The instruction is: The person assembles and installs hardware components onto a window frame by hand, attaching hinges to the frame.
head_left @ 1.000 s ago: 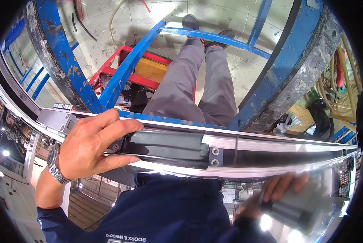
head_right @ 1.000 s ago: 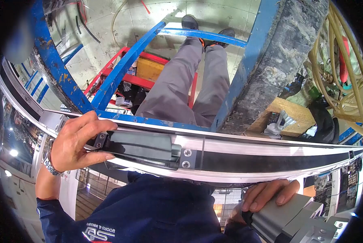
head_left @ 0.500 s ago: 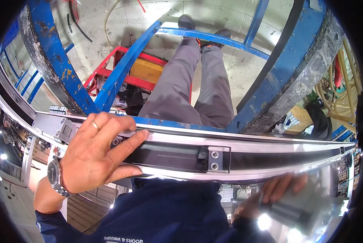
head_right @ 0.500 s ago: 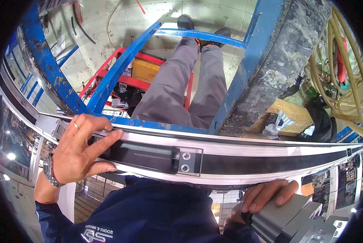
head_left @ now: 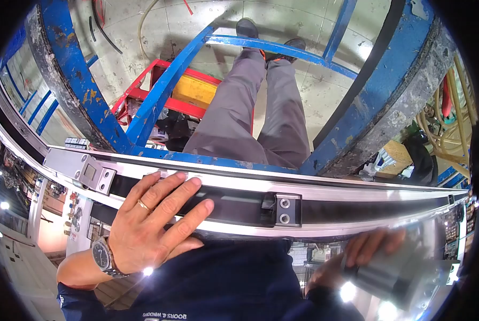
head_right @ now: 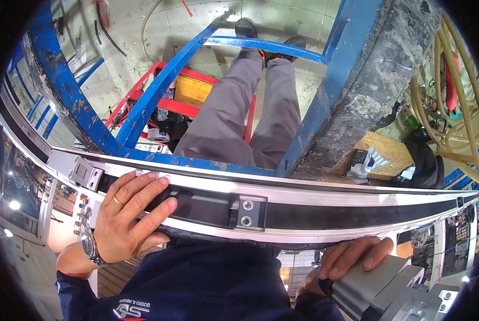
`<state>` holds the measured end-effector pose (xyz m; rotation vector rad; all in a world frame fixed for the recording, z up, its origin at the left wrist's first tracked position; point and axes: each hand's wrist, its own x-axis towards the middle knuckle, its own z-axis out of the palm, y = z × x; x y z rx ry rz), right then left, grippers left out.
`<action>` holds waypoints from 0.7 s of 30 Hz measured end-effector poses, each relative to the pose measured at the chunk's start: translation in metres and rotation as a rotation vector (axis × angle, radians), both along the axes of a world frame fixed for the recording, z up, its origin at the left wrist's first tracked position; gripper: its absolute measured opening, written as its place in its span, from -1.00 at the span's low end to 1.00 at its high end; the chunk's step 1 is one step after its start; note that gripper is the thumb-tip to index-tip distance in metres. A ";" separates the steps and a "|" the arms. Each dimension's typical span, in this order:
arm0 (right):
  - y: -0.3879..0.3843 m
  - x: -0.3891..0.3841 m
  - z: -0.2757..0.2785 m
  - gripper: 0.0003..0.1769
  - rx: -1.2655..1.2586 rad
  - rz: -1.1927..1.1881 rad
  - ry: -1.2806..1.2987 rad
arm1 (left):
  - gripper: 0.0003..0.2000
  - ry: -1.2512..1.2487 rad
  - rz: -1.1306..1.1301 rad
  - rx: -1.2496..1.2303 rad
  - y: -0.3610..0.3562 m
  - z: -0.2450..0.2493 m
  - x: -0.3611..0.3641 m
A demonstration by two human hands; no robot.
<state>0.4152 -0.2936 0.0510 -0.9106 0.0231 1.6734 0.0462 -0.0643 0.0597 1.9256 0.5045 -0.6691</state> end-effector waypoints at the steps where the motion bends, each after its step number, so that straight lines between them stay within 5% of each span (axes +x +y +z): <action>1: 0.000 0.001 0.000 -0.64 -0.002 0.008 0.005 | -0.40 0.012 -0.003 -0.009 -0.001 0.001 0.000; 4: 0.001 -0.001 0.000 -0.64 0.006 -0.010 -0.006 | -0.26 0.057 -0.069 0.059 -0.001 0.008 0.007; 8: 0.002 -0.002 0.001 -0.63 -0.006 -0.021 -0.010 | -0.20 0.065 0.245 0.239 -0.018 0.018 -0.008; 12: 0.002 -0.003 0.001 -0.61 -0.015 -0.052 0.006 | -0.16 0.243 0.245 0.260 -0.023 0.034 -0.018; 21: -0.008 0.003 -0.005 -0.42 0.031 0.020 0.015 | -0.28 0.190 0.340 0.207 -0.024 0.030 -0.028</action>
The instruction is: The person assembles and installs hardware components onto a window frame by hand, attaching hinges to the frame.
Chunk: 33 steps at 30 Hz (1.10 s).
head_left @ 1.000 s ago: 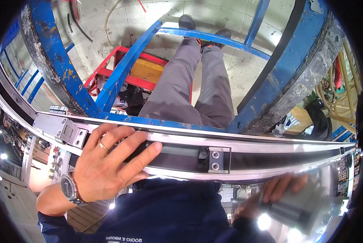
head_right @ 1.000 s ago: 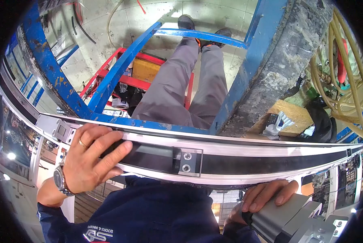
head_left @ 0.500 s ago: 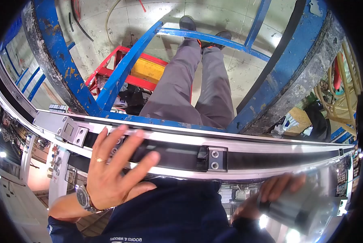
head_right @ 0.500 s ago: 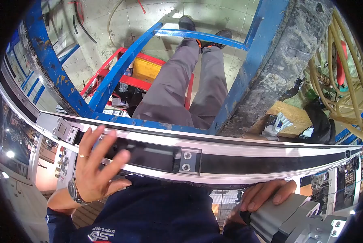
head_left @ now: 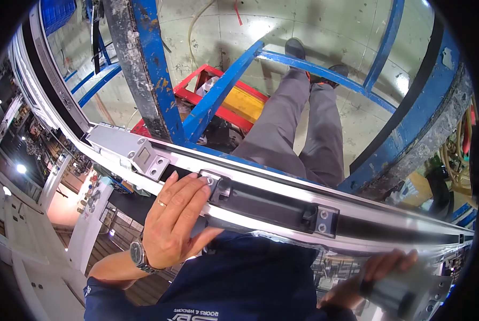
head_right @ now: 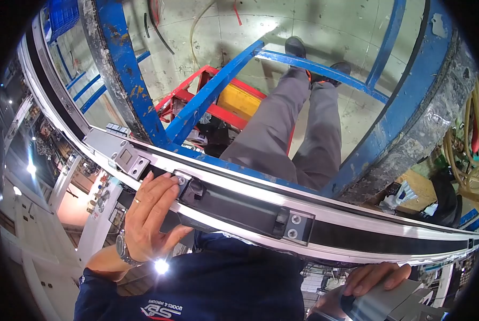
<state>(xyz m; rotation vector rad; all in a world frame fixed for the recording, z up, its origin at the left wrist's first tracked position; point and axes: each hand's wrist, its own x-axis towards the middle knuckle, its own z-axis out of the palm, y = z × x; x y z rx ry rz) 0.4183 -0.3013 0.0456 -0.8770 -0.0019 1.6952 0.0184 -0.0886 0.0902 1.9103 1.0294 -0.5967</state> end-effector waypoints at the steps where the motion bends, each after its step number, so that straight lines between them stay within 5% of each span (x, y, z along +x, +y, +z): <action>1: 0.000 0.000 0.000 -0.42 -0.008 -0.002 -0.002 | -0.29 -0.008 0.004 -0.010 0.001 -0.001 -0.001; 15: 0.005 -0.009 0.001 -0.38 -0.003 -0.064 -0.031 | -0.36 0.103 -0.080 -0.033 0.014 -0.002 0.009; 20: 0.008 -0.003 0.006 -0.57 -0.067 -0.055 0.016 | -0.38 0.004 -0.159 -0.015 0.020 -0.012 0.020; 33: 0.011 -0.009 0.006 -0.61 -0.028 -0.048 -0.001 | -0.27 -0.152 -0.283 -0.121 0.008 -0.026 0.051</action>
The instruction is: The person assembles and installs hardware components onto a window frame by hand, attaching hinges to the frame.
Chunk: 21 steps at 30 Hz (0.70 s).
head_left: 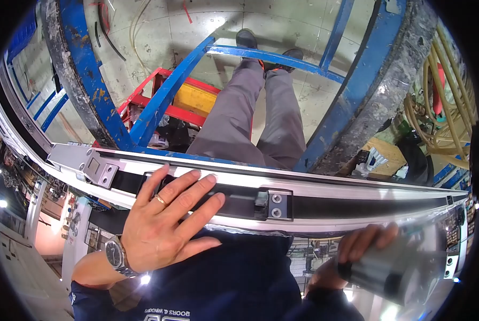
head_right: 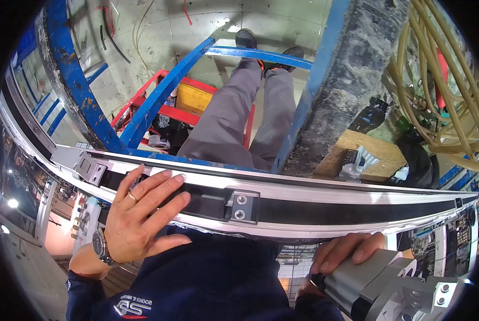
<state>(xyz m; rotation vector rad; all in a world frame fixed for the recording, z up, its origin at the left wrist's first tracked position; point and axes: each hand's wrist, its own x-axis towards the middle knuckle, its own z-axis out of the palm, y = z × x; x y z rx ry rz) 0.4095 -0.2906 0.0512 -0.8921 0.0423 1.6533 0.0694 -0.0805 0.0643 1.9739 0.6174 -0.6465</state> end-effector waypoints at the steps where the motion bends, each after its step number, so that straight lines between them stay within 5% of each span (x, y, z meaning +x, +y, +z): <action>1: 0.000 -0.001 0.001 -0.62 -0.006 -0.005 -0.003 | -0.27 0.000 -0.012 -0.016 -0.003 -0.001 0.000; 21: -0.002 -0.007 -0.003 -0.60 0.021 -0.038 -0.047 | -0.38 -0.168 0.228 0.098 -0.029 0.002 0.030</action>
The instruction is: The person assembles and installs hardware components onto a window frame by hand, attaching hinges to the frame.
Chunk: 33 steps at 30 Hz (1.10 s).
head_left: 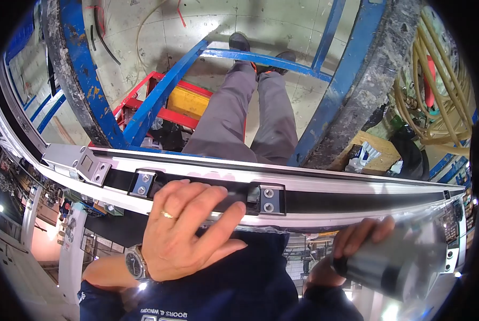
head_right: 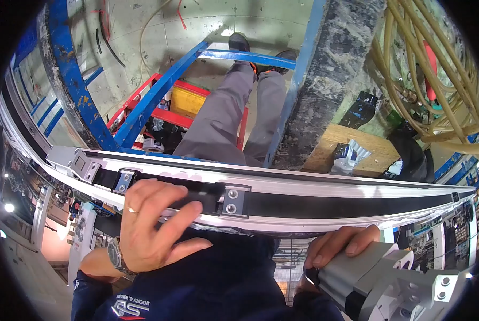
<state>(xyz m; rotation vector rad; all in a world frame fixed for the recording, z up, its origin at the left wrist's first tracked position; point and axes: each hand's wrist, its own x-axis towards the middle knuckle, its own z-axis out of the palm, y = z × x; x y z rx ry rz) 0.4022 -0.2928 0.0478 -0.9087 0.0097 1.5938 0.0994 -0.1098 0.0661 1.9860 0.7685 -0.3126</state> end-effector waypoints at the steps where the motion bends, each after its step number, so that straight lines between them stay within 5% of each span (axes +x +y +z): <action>1: 0.000 -0.002 0.002 -0.60 -0.024 -0.020 -0.020 | -0.38 0.013 -0.007 -0.017 -0.001 0.000 0.001; 6: -0.005 -0.016 0.003 -0.33 -0.090 -0.154 -0.009 | -0.32 0.012 0.096 0.056 -0.001 0.023 0.004; 9: -0.018 0.002 0.003 0.02 -0.179 -0.004 -0.062 | -0.28 -0.066 0.220 0.049 -0.005 0.048 0.004; 10: 0.001 -0.003 0.006 0.16 -0.014 0.023 -0.082 | -0.29 -0.075 0.277 0.018 -0.008 0.058 0.006; 14: 0.026 0.024 0.004 0.18 0.026 0.484 0.083 | -0.31 -0.325 0.540 -0.156 -0.009 0.077 0.026; 19: 0.071 0.013 0.018 0.35 -0.018 0.840 -0.087 | -0.28 -0.466 0.894 -0.589 0.019 0.064 0.032; 22: 0.100 -0.006 0.038 0.40 0.000 1.020 -0.191 | -0.28 -0.524 0.902 -0.933 0.023 0.044 0.015; 26: 0.109 -0.037 0.049 0.34 0.016 1.068 -0.132 | -0.16 -0.732 0.968 -1.125 0.001 0.040 0.002; 33: 0.098 -0.069 0.055 0.22 0.015 0.944 0.102 | -0.40 -0.718 1.140 -0.940 -0.015 0.034 0.005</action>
